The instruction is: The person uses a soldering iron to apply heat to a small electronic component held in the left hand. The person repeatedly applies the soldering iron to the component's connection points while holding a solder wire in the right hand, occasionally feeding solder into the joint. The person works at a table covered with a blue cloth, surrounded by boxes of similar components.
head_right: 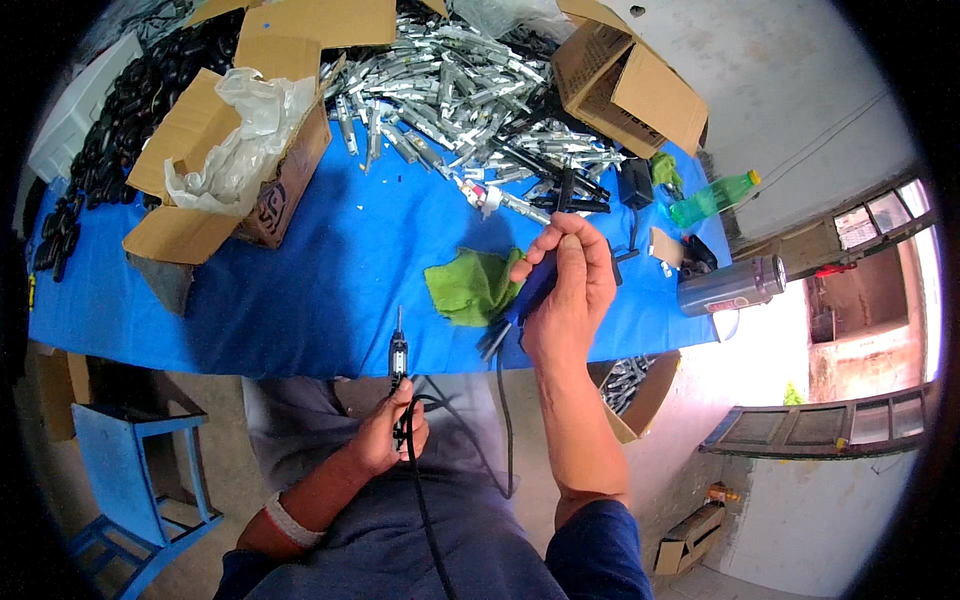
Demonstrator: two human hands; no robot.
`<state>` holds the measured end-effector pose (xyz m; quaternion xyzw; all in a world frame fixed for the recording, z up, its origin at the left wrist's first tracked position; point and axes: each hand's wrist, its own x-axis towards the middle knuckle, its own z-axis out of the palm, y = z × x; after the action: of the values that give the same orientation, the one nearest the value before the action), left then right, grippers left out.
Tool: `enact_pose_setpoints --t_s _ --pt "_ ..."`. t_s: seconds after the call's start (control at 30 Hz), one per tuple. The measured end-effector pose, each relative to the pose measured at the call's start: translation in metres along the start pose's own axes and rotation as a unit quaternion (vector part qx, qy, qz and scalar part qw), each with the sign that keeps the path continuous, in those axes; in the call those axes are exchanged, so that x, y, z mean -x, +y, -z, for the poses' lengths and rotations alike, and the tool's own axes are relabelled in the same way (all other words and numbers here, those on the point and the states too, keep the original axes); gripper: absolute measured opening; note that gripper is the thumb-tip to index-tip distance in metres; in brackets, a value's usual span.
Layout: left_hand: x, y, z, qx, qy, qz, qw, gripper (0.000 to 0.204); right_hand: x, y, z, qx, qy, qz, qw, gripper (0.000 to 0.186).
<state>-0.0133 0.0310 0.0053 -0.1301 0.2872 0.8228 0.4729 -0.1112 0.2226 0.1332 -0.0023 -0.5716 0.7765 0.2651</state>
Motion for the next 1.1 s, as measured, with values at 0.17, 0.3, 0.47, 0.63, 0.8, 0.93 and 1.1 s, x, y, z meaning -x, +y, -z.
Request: enact_pose_setpoints --t_s 0.17,0.3,0.47,0.63,0.8,0.93,1.1 --pt "0.0 0.001 0.001 0.0 -0.004 0.009 1.0 0.055 -0.003 0.012 0.005 0.074 -0.072 -0.154 0.983 0.015" --pt "0.001 0.002 0.001 -0.013 -0.011 0.008 1.0 0.055 0.021 0.02 -0.006 0.309 -0.247 -0.265 0.88 0.016" --pt "0.0 0.002 0.001 -0.014 -0.01 -0.003 1.0 0.053 0.046 0.047 -0.009 0.413 -0.366 -0.17 0.817 0.016" --pt "-0.001 -0.002 0.003 -0.033 0.017 -0.016 0.999 0.052 0.053 0.048 -0.012 0.472 -0.36 -0.126 0.795 0.017" --pt "-0.001 0.0 0.003 -0.035 0.002 -0.005 0.999 0.054 0.058 0.046 -0.012 0.496 -0.375 -0.106 0.776 0.017" --pt "-0.002 0.0 0.002 -0.038 0.006 -0.01 0.999 0.056 0.06 0.046 -0.017 0.505 -0.352 -0.106 0.781 0.016" --pt "0.002 0.006 -0.006 -0.098 0.05 -0.023 0.994 0.06 0.061 0.05 -0.017 0.501 -0.35 -0.078 0.787 0.012"
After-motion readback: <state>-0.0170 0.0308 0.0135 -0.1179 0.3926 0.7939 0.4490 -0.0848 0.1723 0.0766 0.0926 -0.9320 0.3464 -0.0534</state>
